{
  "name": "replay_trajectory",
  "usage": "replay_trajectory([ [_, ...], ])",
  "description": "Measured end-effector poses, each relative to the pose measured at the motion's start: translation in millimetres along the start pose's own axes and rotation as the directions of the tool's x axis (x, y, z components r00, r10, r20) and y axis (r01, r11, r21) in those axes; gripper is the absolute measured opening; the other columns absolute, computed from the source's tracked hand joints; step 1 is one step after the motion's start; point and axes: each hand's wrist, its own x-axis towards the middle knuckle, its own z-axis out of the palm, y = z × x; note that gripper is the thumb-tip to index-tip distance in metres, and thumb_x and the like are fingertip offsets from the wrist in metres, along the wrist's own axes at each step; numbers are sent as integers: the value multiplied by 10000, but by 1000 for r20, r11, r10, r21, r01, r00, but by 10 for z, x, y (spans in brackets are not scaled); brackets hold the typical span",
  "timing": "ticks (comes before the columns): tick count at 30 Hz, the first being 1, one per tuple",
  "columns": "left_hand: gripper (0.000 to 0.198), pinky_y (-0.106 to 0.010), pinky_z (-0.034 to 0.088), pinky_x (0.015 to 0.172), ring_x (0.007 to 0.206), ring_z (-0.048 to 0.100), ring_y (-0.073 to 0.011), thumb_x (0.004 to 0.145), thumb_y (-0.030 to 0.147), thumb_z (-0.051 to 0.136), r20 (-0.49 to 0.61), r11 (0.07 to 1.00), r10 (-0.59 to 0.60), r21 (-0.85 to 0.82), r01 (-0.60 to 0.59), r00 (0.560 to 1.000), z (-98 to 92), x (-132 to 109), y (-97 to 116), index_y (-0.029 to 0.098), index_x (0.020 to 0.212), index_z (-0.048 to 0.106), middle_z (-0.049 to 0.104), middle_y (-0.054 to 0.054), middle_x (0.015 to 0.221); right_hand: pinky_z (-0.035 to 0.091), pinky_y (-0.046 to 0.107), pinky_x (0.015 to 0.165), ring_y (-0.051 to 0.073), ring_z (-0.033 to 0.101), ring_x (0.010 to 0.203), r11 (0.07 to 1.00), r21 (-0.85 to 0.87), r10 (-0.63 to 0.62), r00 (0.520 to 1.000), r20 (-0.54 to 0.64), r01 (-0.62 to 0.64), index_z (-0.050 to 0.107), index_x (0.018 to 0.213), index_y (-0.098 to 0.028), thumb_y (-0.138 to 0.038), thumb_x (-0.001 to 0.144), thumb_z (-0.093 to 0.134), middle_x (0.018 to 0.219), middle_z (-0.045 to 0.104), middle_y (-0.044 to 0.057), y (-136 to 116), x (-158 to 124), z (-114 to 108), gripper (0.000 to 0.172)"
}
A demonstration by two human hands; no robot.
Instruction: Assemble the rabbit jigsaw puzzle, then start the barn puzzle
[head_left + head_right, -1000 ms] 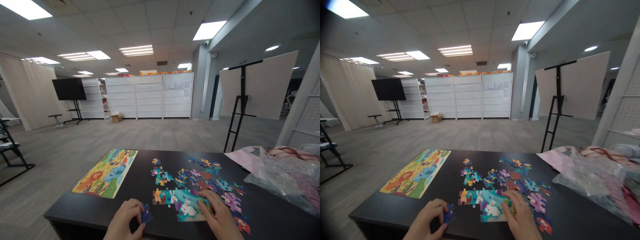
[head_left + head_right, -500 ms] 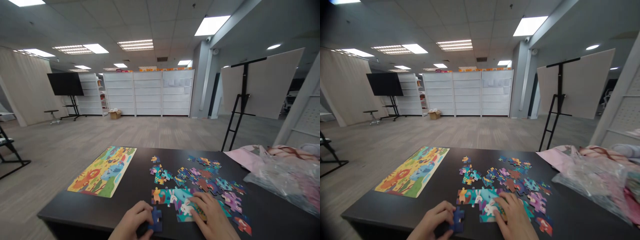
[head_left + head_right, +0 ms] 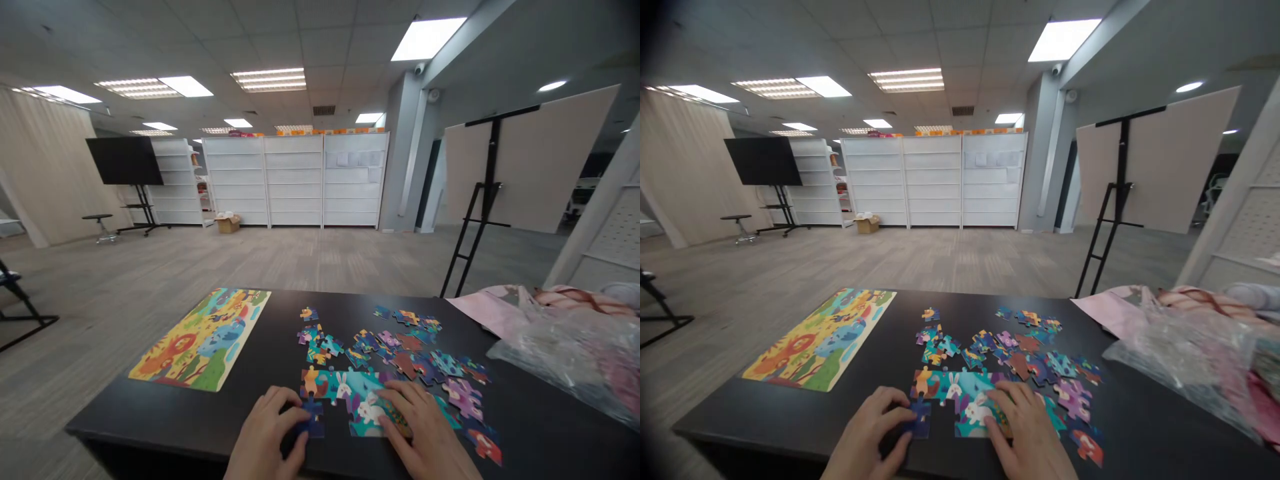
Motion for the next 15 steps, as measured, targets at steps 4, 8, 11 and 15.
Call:
replay_trajectory([
  [4,223,-403,533,822,957,644,-283,751,170,638,28,983,-170,-66,171,985,-34,26,40,235,963,658,694,-74,1041,525,465,964,297,639,1126,1000,1,-3,1000,-15,3,726,1137,-307,-423,933,580,1197,699,83,-17,9,-19,276],
  [8,235,-387,517,848,966,633,-278,714,150,639,80,970,-196,-132,205,977,-99,54,44,241,930,646,699,-61,1025,531,464,960,298,641,1127,1000,-8,-3,1000,-8,3,727,1137,-307,-420,930,580,1200,700,83,-24,16,-24,277],
  [11,283,-392,510,875,973,630,-277,707,143,637,121,963,-208,-146,224,971,-186,37,-18,250,966,675,700,-59,1032,526,476,968,303,639,1134,1000,-22,-1,1000,-2,1,725,1144,-306,-431,935,572,1204,699,85,-16,22,-21,288],
  [15,329,-412,491,934,1037,619,-279,757,156,625,104,959,-236,-138,249,966,-299,-44,-189,277,1054,701,683,-62,1102,518,478,979,303,630,1146,1000,-27,-2,1000,19,3,721,1156,-298,-454,944,557,1213,695,93,-6,22,-14,309],
])
